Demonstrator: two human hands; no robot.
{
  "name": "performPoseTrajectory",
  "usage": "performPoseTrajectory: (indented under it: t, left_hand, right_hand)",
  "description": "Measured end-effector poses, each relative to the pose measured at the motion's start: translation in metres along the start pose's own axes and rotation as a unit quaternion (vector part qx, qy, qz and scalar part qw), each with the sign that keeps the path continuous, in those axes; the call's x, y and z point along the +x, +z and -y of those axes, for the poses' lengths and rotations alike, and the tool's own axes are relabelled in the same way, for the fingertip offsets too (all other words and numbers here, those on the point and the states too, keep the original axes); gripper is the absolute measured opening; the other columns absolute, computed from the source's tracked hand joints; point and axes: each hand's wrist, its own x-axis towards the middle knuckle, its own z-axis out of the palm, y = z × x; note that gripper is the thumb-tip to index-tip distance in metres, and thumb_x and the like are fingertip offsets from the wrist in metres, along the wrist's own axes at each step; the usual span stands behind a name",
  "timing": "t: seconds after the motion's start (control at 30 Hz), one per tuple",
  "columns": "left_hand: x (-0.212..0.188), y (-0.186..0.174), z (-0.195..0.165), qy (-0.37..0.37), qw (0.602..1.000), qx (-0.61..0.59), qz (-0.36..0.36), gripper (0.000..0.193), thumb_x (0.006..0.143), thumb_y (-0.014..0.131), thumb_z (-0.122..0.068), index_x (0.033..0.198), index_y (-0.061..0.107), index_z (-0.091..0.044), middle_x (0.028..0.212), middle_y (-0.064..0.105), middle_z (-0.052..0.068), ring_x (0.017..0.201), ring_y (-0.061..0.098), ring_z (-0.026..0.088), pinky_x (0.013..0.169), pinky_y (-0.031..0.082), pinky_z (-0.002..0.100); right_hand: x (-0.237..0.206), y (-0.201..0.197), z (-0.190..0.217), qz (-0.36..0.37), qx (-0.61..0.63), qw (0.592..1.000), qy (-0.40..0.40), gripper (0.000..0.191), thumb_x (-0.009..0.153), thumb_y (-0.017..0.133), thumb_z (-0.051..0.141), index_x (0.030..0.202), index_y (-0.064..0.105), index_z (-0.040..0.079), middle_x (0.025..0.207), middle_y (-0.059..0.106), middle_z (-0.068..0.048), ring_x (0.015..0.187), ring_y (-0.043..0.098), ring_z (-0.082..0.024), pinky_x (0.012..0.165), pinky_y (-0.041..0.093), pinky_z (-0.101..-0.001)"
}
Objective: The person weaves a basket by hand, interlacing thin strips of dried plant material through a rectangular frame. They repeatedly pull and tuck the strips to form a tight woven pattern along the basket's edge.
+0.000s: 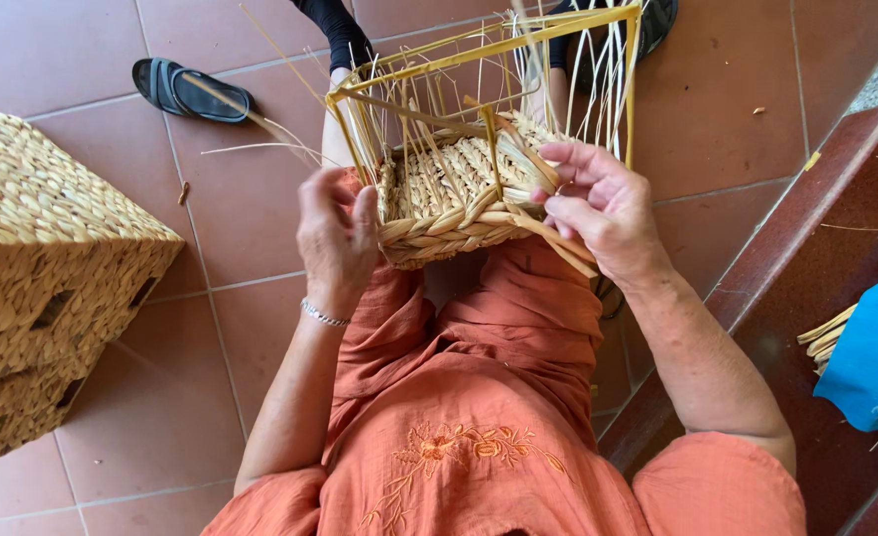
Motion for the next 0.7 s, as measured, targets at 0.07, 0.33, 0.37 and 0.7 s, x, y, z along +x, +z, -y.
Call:
performPoseTrajectory:
  t: [0.07,0.33,0.37,0.7]
  left_hand:
    - [-0.006,0.019,0.006,0.072,0.997,0.004,-0.029,0.014,0.109,0.062,-0.018,0.108,0.060,-0.004,0.088,0.064,0.010,0.076,0.063,0.025,0.067,0.052,0.038]
    - [0.010,0.021,0.034,0.103,0.988,0.036,-0.106,0.021,0.111,0.057,-0.017,0.095,0.065,-0.005,0.082,0.066,0.012,0.074,0.066,0.030,0.067,0.052,0.043]
    - [0.016,0.018,0.036,0.114,0.985,0.042,-0.119,0.021,0.111,0.058,-0.016,0.095,0.065,-0.005,0.082,0.066,0.012,0.075,0.066,0.031,0.067,0.052,0.044]
    - [0.038,-0.007,0.057,0.158,0.978,0.086,-0.104,0.012,0.107,0.064,-0.006,0.096,0.064,-0.001,0.079,0.062,0.017,0.073,0.064,0.035,0.065,0.049,0.045]
  right_hand:
    - [-0.007,-0.002,-0.003,0.029,0.080,0.995,0.042,0.049,0.094,0.059,-0.007,0.143,0.057,-0.004,0.106,0.069,-0.012,0.072,0.054,-0.002,0.063,0.047,-0.0178]
    - [0.009,0.018,-0.042,0.031,0.033,0.999,0.012,0.017,0.112,0.055,0.018,0.113,0.061,0.002,0.088,0.060,0.000,0.072,0.050,-0.005,0.061,0.043,-0.0192]
    - [0.009,0.018,-0.044,0.019,0.092,0.995,0.037,0.018,0.113,0.052,0.021,0.107,0.058,0.005,0.081,0.056,0.002,0.065,0.045,-0.005,0.054,0.039,-0.0186]
    - [-0.020,0.045,-0.077,0.064,0.273,0.955,0.098,0.027,0.109,0.045,0.025,0.095,0.055,0.004,0.071,0.038,0.004,0.060,0.028,-0.007,0.055,0.025,-0.0249]
